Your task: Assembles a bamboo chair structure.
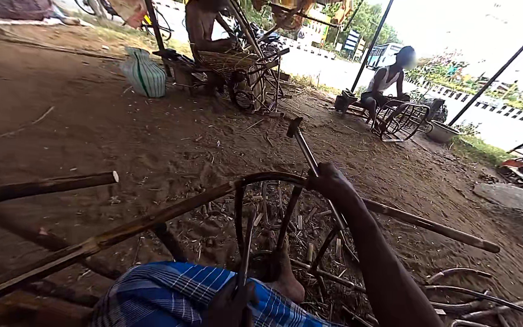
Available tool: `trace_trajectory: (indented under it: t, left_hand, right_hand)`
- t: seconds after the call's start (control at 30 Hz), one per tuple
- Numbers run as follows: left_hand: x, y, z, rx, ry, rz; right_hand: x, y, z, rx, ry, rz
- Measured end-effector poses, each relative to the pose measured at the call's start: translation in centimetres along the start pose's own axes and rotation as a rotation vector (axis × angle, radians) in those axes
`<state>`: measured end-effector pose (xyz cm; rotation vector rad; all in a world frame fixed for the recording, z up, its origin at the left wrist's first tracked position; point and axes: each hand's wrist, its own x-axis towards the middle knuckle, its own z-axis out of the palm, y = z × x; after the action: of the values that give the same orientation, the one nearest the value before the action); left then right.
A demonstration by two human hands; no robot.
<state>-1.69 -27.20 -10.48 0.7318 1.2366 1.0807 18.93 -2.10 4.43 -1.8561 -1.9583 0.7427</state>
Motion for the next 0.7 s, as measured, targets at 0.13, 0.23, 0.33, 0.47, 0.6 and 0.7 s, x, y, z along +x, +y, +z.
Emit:
trace_trajectory:
  t: [0.13,0.23,0.33,0.47,0.6,0.7]
  left_hand:
    - [8.7,5.9,5.6,-0.215,0.109,0.153]
    - [14.5,10.1,7.8,-0.269,0.082,0.176]
    - [17.3,12.9,9.4,-0.250,0.066,0.148]
    - [18.8,13.4,9.7,-0.195,0.031,0.153]
    - [19.7,12.5,9.0,-0.206,-0.075,0.240]
    - [20.7,12.3,8.7,-0.228,-0.113,0.300]
  right_hand:
    - [-0.5,-0.2,0.4,0.000,0.010,-0.017]
    - [-0.5,-0.2,0.4,-0.007,0.019,-0.016]
    - [-1.0,-0.2,0.7,-0.027,0.042,-0.003]
    - [-1.1,-0.8,0.8,-0.050,0.057,0.007]
    - [-4.4,0.5,1.0,0.111,0.190,-0.140]
    - [-10.5,3.6,1.9,0.321,0.288,-0.336]
